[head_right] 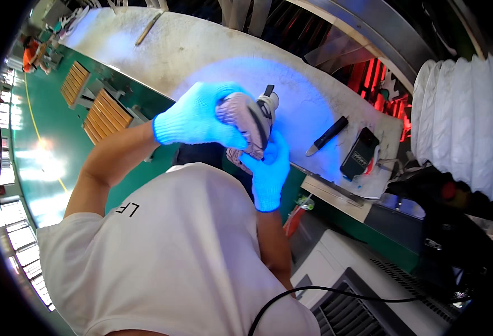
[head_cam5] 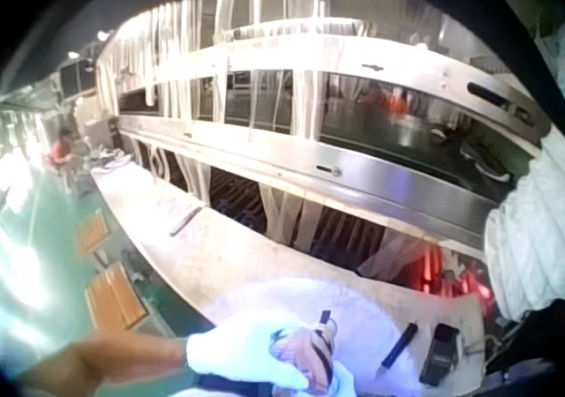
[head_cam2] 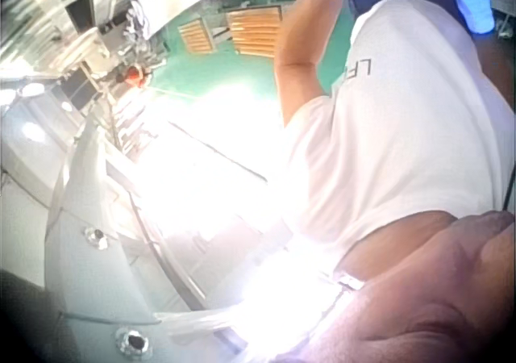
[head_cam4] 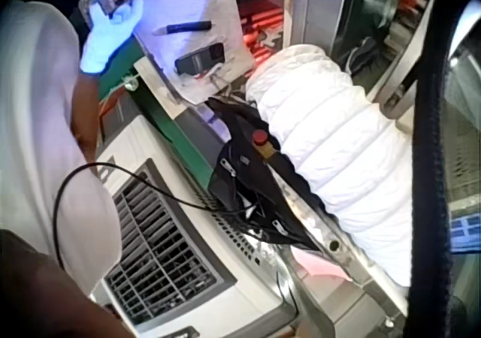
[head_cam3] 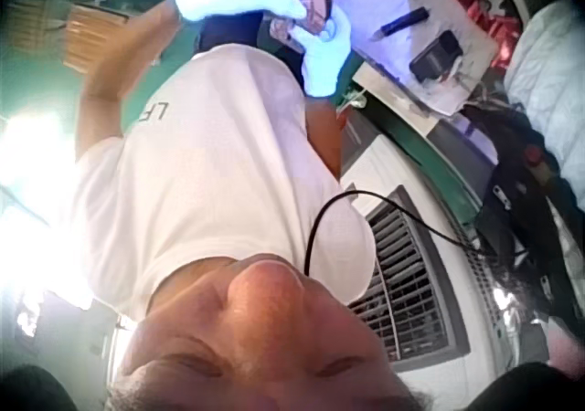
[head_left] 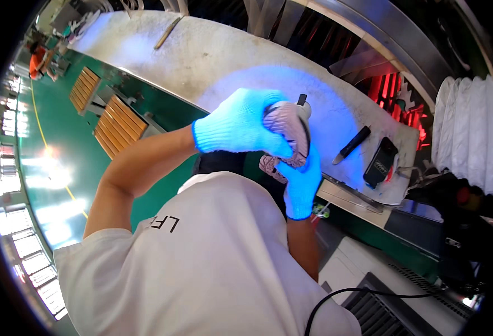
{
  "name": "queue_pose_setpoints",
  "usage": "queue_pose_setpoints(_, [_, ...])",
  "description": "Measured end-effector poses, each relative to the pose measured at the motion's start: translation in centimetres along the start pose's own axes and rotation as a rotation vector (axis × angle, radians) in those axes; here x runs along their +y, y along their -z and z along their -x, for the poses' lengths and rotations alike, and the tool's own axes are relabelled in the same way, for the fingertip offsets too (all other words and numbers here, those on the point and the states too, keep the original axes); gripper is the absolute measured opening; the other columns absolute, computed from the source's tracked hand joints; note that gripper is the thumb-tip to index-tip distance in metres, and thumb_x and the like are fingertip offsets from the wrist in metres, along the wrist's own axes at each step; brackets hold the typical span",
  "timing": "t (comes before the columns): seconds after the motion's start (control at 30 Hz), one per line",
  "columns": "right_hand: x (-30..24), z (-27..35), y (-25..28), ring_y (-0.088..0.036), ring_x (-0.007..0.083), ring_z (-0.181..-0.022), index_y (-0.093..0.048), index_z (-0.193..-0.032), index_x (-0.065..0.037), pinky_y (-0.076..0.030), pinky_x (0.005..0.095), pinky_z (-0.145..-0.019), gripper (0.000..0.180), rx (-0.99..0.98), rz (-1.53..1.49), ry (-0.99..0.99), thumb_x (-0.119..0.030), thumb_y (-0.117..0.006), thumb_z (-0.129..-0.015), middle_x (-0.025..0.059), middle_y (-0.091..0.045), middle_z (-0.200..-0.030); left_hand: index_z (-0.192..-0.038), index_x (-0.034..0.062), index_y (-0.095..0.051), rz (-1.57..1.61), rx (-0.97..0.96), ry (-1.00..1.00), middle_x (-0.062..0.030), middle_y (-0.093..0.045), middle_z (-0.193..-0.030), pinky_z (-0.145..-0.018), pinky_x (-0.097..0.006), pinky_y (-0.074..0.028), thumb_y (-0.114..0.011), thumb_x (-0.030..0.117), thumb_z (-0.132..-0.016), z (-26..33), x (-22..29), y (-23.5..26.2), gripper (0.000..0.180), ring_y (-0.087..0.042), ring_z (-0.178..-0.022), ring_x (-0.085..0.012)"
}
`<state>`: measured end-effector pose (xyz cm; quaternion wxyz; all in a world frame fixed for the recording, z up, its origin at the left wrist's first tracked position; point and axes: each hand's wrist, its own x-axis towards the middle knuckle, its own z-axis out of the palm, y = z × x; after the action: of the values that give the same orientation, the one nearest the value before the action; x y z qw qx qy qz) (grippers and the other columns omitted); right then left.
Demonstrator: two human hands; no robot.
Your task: The person scrubs the sole and upper parts of a white and black sneaker using a small black brush. They repeatedly rub the shoe's surfaces, rotate it to access different angles, and occasionally inspect the cleaned areas. The task is performed on a metal workbench in a factory setting.
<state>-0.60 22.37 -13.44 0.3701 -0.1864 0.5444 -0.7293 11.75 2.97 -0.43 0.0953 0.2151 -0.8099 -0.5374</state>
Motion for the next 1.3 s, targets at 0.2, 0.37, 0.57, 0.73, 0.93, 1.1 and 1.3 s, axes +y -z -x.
queue_pose_setpoints(0.2, [0.4, 0.4, 1.3, -0.068, 0.0304, -0.135, -0.051, -0.163, 0.003, -0.057, 0.0443, -0.116, 0.085, 0.078, -0.188, -0.169, 0.013, -0.077, -0.082, 0.0162, -0.065, -0.153, -0.151, 0.0004, -0.060, 0.470, 0.135, -0.100, -0.0166, -0.075, -0.132, -0.111, -0.042, -0.059, -0.101, 0.025, -0.079, 0.4, -1.1, -3.2, 0.087, -0.072, -0.129, -0.0271])
queue_pose_setpoints(0.37, [-0.2, 0.9, 0.0, -0.071, 0.0290, -0.129, -0.054, -0.160, 0.002, -0.057, 0.0442, -0.115, 0.077, 0.094, -0.315, -0.142, 0.010, -0.076, -0.087, 0.0127, -0.071, -0.141, -0.140, -0.0058, -0.061, 0.898, 0.030, 0.379, -0.0149, -0.073, -0.134, -0.104, -0.042, -0.063, -0.099, 0.008, -0.082, 5.6, -10.1, -10.0, 0.071, -0.072, -0.122, -0.0242])
queue_pose_setpoints(0.57, [-1.5, 3.0, 1.2, -0.063, 0.0265, -0.140, -0.051, -0.161, 0.001, -0.058, 0.0431, -0.113, 0.093, 0.211, 0.315, 0.056, -0.010, -0.097, -0.081, 0.0138, -0.064, -0.152, -0.117, -0.0016, -0.065, 1.176, 0.176, 0.317, -0.0122, -0.075, -0.119, -0.093, -0.040, -0.066, -0.098, -0.002, -0.079, 3.8, -6.1, -10.1, 0.049, -0.075, -0.107, -0.0207])
queue_pose_setpoints(0.73, [-11.0, 2.1, -0.5, -0.061, 0.0369, -0.145, -0.046, -0.161, 0.009, -0.049, 0.0525, -0.125, 0.120, -0.081, 0.342, 0.297, -0.042, -0.108, -0.072, 0.0227, -0.057, -0.161, -0.106, 0.0025, -0.065, 0.667, 0.111, 0.171, -0.0036, -0.071, -0.104, -0.091, -0.037, -0.061, -0.103, 0.004, -0.074, 4.0, -11.5, -11.4, 0.050, -0.068, -0.102, -0.0113])
queue_pose_setpoints(0.93, [-10.1, 0.9, -4.1, -0.068, 0.0396, -0.136, -0.060, -0.144, 0.006, -0.051, 0.0557, -0.121, 0.070, -0.162, 0.670, 0.398, -0.016, -0.095, -0.087, 0.0255, -0.073, -0.138, -0.111, 0.0018, -0.064, 0.523, 0.116, 0.053, -0.0053, -0.067, -0.105, -0.088, -0.033, -0.059, -0.107, 0.019, -0.068, 4.7, -10.9, -9.7, 0.063, -0.065, -0.098, -0.0122])
queue_pose_setpoints(1.1, [-8.2, 1.8, -6.1, -0.073, 0.0446, -0.125, -0.062, -0.140, 0.005, -0.054, 0.0599, -0.116, 0.064, -0.214, 0.740, 0.581, -0.016, -0.091, -0.087, 0.0300, -0.073, -0.134, -0.101, 0.0053, -0.062, 0.561, 0.237, -0.147, -0.0110, -0.066, -0.094, -0.077, -0.038, -0.056, -0.105, 0.024, -0.066, 5.8, -8.8, -7.0, 0.059, -0.069, -0.090, -0.0228])
queue_pose_setpoints(1.3, [-6.7, -0.7, -7.4, -0.078, 0.0487, -0.113, -0.059, -0.143, 0.003, -0.063, 0.0617, -0.098, 0.072, -0.460, 0.711, 0.820, -0.040, -0.091, -0.095, 0.0315, -0.072, -0.127, -0.092, 0.0093, -0.062, 0.412, 0.340, -0.365, -0.0099, -0.061, -0.088, -0.068, -0.042, -0.048, -0.103, 0.016, -0.067, 7.5, -6.5, -2.3, 0.048, -0.060, -0.082, -0.0328])
